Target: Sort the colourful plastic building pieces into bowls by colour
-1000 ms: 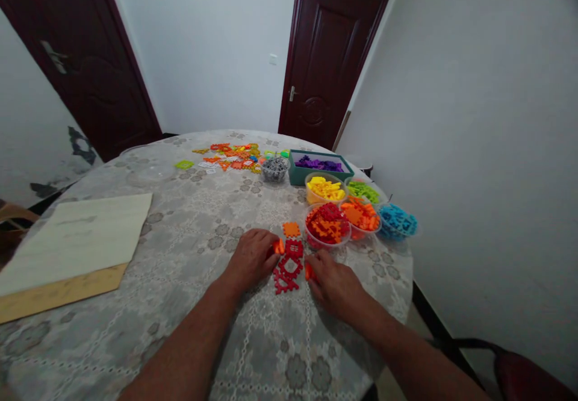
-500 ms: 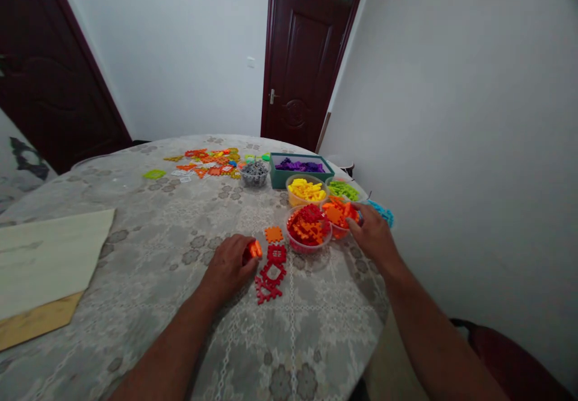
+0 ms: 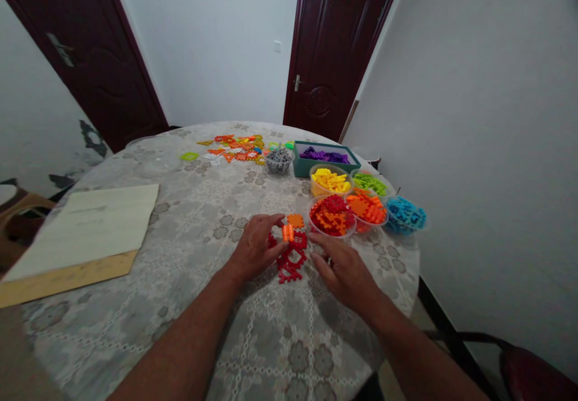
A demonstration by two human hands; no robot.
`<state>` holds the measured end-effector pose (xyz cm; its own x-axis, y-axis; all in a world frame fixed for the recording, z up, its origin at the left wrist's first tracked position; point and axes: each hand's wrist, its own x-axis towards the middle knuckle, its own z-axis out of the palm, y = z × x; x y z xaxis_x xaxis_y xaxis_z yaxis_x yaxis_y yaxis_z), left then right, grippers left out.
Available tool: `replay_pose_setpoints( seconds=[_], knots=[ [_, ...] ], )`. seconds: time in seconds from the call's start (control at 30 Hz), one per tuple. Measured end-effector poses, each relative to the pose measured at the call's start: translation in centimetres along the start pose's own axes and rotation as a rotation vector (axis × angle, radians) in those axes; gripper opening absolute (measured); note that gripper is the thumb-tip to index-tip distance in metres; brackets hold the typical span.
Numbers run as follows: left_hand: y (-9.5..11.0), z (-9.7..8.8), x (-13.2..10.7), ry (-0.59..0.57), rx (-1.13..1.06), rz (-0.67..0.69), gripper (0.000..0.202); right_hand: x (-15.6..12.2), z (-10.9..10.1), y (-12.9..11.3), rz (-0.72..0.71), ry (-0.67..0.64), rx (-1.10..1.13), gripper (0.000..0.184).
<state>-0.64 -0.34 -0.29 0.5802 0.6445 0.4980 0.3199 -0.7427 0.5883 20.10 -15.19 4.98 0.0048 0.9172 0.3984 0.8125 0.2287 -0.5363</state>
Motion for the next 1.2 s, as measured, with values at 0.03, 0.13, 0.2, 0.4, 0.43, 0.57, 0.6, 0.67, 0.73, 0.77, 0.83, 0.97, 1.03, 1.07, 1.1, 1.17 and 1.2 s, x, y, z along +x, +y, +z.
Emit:
replay_pose_setpoints(
  seconds=[0.03, 0.13, 0.2, 0.4, 0.43, 0.57, 0.6, 0.67, 0.73, 0.77, 0.83, 0.97, 1.03, 1.07, 1.1, 1.17, 1.2],
  knots=[
    [0.5, -0.2, 0.0, 0.002, -0.012, 0.037, 0.052, 0.2, 1.0, -0.5, -0.017, -0.043, 0.045, 0.038],
    [1.6, -0.8, 0.0, 0.010, -0.034, 0.097, 0.050, 0.9, 2.8, -1.0, -0.008, -0.043, 0.166, 0.034],
    [2.1, -0.9, -0.1, 0.004, -0.048, 0.092, 0.049, 1.1, 3.1, -0.8, 0.061, -0.004, 0.249, 0.029],
    [2.8, -0.2, -0.2, -0.010, -0.062, 0.114, 0.043, 0.3, 3.0, -0.3, 0.262, 0.022, 0.443, 0.025],
    [2.9, -0.1, -0.2, -0.008, -0.051, 0.133, 0.045, 0.1, 2.7, -0.1, 0.273, 0.036, 0.454, 0.026],
    [2.6, -0.4, -0.1, -0.005, 0.052, 0.193, 0.050, 0.6, -0.5, 2.3, 0.317, 0.231, 0.309, 0.042],
    [2.3, -0.5, -0.1, -0.006, 0.086, 0.198, 0.045, 1.0, -1.8, 3.3, 0.329, 0.315, 0.242, 0.045],
    [1.5, -0.4, 0.0, -0.002, 0.155, 0.175, 0.035, 1.9, -4.6, 5.7, 0.349, 0.458, 0.124, 0.046],
    [0.4, -0.1, 0.0, 0.006, 0.227, 0.119, 0.029, 2.7, -7.0, 8.1, 0.373, 0.507, 0.039, 0.047],
    [-0.2, 0.1, -0.1, 0.014, 0.260, 0.086, 0.027, 3.0, -7.9, 9.2, 0.384, 0.497, -0.002, 0.047],
    [-1.4, 0.5, -0.1, 0.038, 0.309, 0.032, 0.026, 3.4, -9.0, 10.9, 0.386, 0.437, -0.088, 0.046],
    [-3.2, 0.8, -0.1, 0.088, 0.355, -0.021, 0.025, 3.1, -8.9, 12.8, 0.263, 0.304, -0.289, 0.037],
    [-3.5, 0.9, -0.1, 0.083, 0.368, -0.039, 0.026, 2.8, -8.6, 13.1, 0.181, 0.286, -0.376, 0.032],
    [-3.6, 0.9, -0.1, 0.073, 0.371, -0.049, 0.026, 2.7, -8.5, 13.0, 0.156, 0.298, -0.404, 0.031],
    [-3.5, 0.8, -0.1, 0.062, 0.373, -0.059, 0.026, 2.6, -8.4, 12.8, 0.144, 0.325, -0.421, 0.031],
    [-3.2, 0.8, -0.1, 0.035, 0.375, -0.083, 0.025, 2.3, -8.0, 11.5, 0.138, 0.413, -0.425, 0.029],
    [-3.0, 0.8, -0.1, 0.022, 0.375, -0.095, 0.025, 2.0, -7.6, 10.4, 0.128, 0.458, -0.409, 0.027]
  ],
)
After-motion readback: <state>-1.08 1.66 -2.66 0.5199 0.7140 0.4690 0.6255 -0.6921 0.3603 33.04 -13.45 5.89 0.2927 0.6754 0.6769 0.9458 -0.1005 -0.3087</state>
